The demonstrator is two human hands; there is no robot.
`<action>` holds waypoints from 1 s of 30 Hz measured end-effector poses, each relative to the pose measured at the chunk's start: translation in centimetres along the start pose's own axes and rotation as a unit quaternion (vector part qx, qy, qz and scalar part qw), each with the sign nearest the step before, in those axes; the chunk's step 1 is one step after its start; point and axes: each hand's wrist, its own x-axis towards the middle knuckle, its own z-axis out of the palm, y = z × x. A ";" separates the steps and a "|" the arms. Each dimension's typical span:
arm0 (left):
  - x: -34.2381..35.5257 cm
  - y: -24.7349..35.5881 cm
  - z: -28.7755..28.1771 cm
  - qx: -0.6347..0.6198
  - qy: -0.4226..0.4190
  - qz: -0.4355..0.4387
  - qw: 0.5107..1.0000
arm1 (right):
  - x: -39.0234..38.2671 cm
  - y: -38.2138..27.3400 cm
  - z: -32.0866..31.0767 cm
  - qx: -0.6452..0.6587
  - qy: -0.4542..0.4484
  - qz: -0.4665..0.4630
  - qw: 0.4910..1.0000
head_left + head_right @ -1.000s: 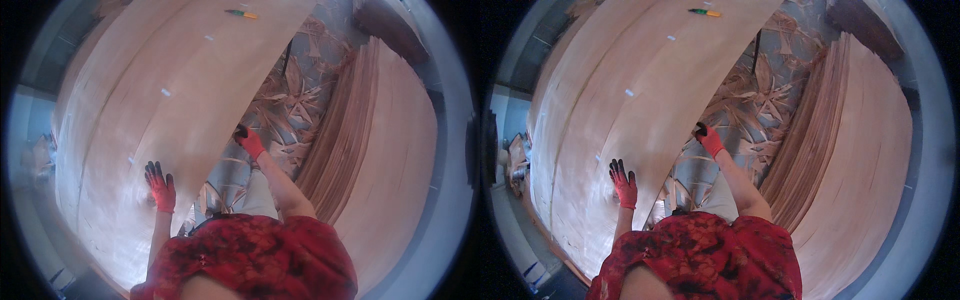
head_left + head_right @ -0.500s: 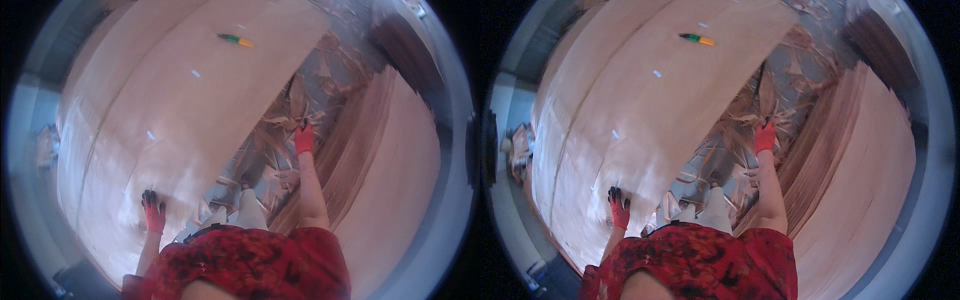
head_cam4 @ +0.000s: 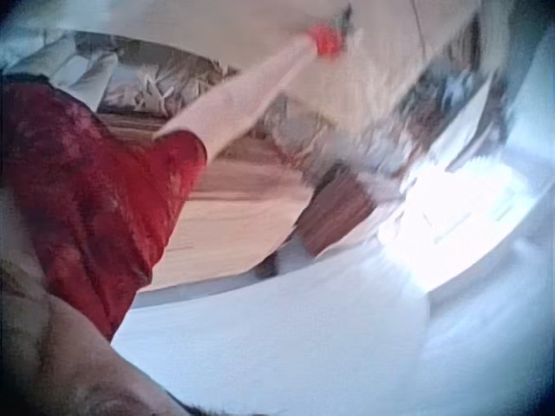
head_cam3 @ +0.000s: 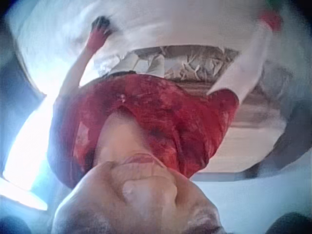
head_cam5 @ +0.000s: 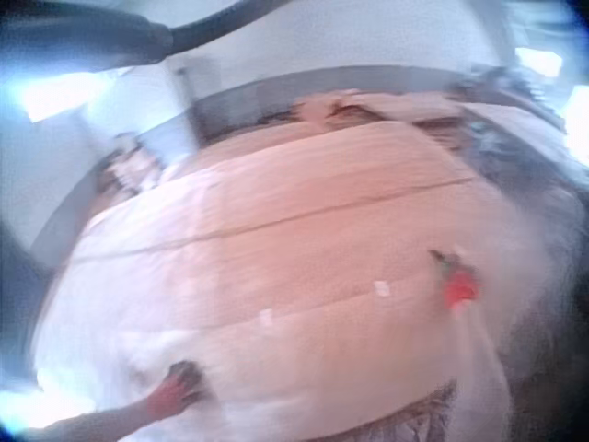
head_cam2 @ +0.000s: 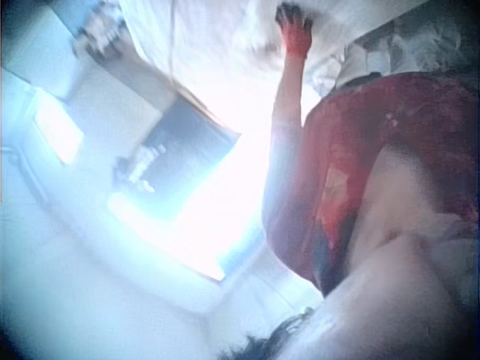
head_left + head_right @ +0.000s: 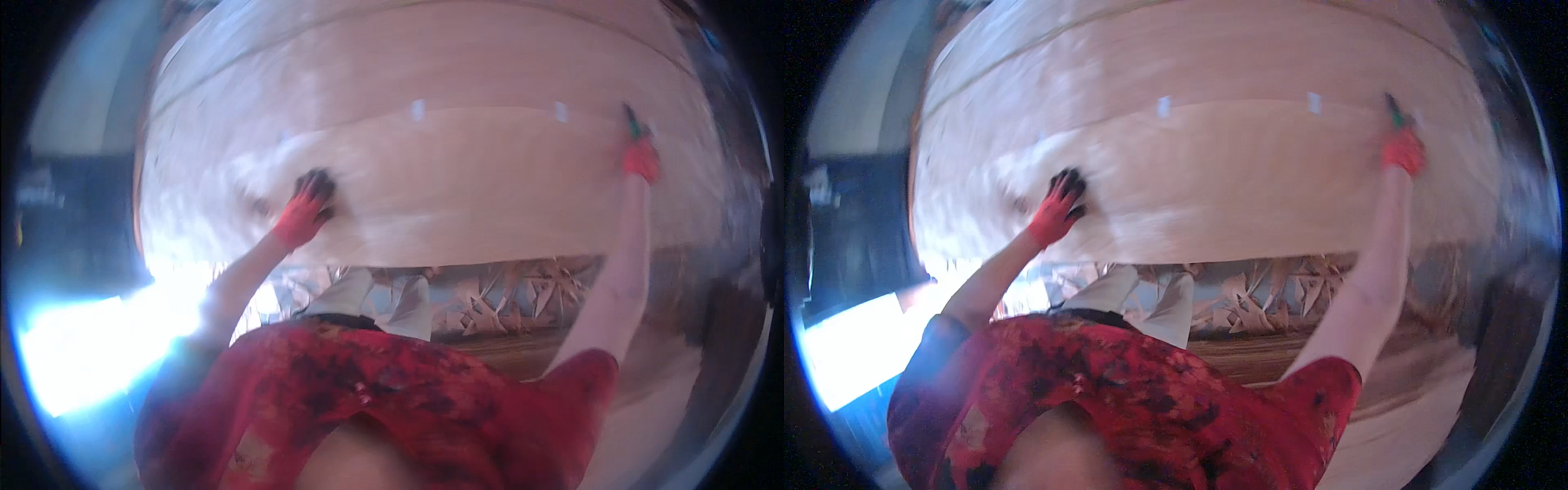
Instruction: The person cuts strips of wood veneer using a utility knife while holding a ruler to guide the blade.
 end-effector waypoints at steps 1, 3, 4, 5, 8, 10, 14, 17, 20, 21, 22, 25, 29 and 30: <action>-0.3 -0.3 -0.4 -0.032 0.015 0.000 0.999 | 0.1 -0.1 0.7 -0.033 0.052 -0.016 0.998; 0.1 0.3 -0.5 -0.022 0.021 -0.020 0.999 | 2.1 0.3 1.6 -0.104 0.054 0.022 0.993; 0.4 -0.1 -0.1 -0.026 0.029 -0.019 0.999 | 3.2 1.2 1.5 -0.099 0.039 -0.020 0.994; -1.7 -0.3 0.0 -0.027 0.036 -0.038 0.998 | 1.4 -2.3 2.5 -0.010 0.039 -0.048 0.998; -0.5 -0.6 0.9 -0.059 0.064 -0.007 0.996 | 4.1 3.1 2.4 0.050 0.097 -0.063 0.992; -2.1 -0.4 0.9 -0.066 0.059 -0.024 0.996 | 2.8 0.8 2.6 0.193 0.069 -0.047 0.978; -1.5 -0.8 1.7 -0.086 0.081 -0.014 0.993 | -2.4 -3.5 0.2 0.611 -0.062 0.014 0.789; -2.8 -1.2 2.4 -0.086 0.082 -0.023 0.993 | -9.3 -8.2 -1.4 0.679 -0.124 0.012 0.724; -2.1 -1.0 2.2 -0.096 0.100 -0.009 0.990 | -15.8 -9.0 -2.8 0.642 -0.194 -0.043 0.741; -2.9 -1.0 2.3 -0.099 0.107 -0.018 0.989 | -19.9 -11.8 -3.7 0.612 -0.162 -0.003 0.774; -2.9 -1.1 2.3 -0.104 0.118 -0.018 0.987 | -22.4 -11.9 -3.9 0.579 -0.198 0.022 0.791; -2.8 -1.5 3.2 -0.111 0.126 -0.016 0.986 | -31.2 -13.1 -4.0 0.614 -0.290 0.016 0.734; -2.6 -1.5 3.7 -0.132 0.143 -0.014 0.981 | -41.9 -13.2 -3.1 0.530 -0.520 -0.040 0.669; -3.0 -1.7 4.1 -0.138 0.146 -0.019 0.979 | -44.5 -15.1 -5.4 0.523 -0.606 0.015 0.599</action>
